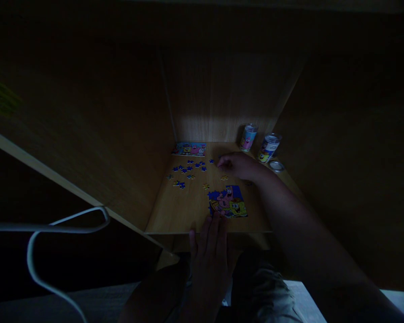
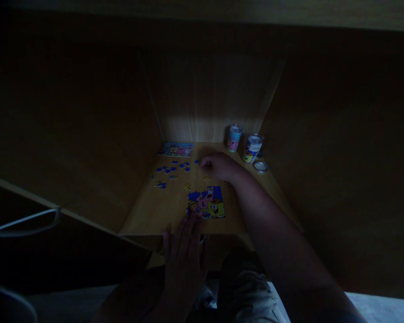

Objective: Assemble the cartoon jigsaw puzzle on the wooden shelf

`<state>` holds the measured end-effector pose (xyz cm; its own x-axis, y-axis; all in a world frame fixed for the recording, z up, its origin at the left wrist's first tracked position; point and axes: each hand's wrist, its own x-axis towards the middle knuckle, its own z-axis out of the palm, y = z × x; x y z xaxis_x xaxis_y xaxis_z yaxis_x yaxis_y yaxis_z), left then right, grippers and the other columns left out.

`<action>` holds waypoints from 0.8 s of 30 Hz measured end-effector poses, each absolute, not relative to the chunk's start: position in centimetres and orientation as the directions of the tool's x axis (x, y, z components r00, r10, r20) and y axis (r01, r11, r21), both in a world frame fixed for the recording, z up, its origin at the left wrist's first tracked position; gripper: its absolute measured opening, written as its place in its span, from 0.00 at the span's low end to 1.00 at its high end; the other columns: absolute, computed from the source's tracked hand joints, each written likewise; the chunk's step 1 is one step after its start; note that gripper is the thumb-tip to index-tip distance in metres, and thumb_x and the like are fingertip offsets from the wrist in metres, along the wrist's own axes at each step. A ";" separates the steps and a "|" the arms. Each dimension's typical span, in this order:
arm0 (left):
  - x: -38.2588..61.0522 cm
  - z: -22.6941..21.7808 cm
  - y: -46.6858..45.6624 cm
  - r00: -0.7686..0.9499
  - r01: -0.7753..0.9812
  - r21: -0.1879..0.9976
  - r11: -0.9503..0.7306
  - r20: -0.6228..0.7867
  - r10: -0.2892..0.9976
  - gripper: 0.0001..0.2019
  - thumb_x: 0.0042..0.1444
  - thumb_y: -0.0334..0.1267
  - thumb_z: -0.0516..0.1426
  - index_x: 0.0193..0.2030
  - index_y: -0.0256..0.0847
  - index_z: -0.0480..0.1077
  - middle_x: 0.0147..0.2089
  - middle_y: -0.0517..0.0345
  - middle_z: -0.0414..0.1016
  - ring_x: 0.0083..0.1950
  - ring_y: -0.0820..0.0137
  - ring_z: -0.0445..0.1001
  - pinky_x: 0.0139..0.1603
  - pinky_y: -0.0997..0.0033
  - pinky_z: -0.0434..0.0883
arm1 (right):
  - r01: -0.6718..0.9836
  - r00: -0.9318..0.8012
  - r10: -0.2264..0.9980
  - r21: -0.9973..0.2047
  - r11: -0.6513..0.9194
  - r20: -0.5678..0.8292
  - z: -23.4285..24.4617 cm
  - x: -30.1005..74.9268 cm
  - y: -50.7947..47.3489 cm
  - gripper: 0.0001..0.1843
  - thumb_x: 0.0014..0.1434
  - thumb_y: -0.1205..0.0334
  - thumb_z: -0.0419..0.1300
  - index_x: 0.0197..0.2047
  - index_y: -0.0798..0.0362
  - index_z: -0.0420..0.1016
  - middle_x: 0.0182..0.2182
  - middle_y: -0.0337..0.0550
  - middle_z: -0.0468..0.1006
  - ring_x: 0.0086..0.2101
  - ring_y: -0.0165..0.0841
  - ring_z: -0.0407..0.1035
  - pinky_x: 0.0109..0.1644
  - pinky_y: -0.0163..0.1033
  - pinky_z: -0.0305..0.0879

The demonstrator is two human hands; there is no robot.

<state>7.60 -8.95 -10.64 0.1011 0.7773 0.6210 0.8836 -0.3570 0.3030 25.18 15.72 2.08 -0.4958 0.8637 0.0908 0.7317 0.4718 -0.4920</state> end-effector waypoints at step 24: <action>7.8 -10.3 -9.2 0.083 0.881 0.316 -0.354 0.632 0.771 0.25 0.72 0.40 0.61 0.74 0.40 0.71 0.73 0.43 0.76 0.76 0.56 0.70 0.87 0.48 0.39 | 0.444 -0.787 0.616 -0.661 0.605 0.036 1.9 22.5 14.0 0.12 0.70 0.64 0.65 0.51 0.47 0.89 0.49 0.42 0.89 0.48 0.35 0.80 0.56 0.40 0.72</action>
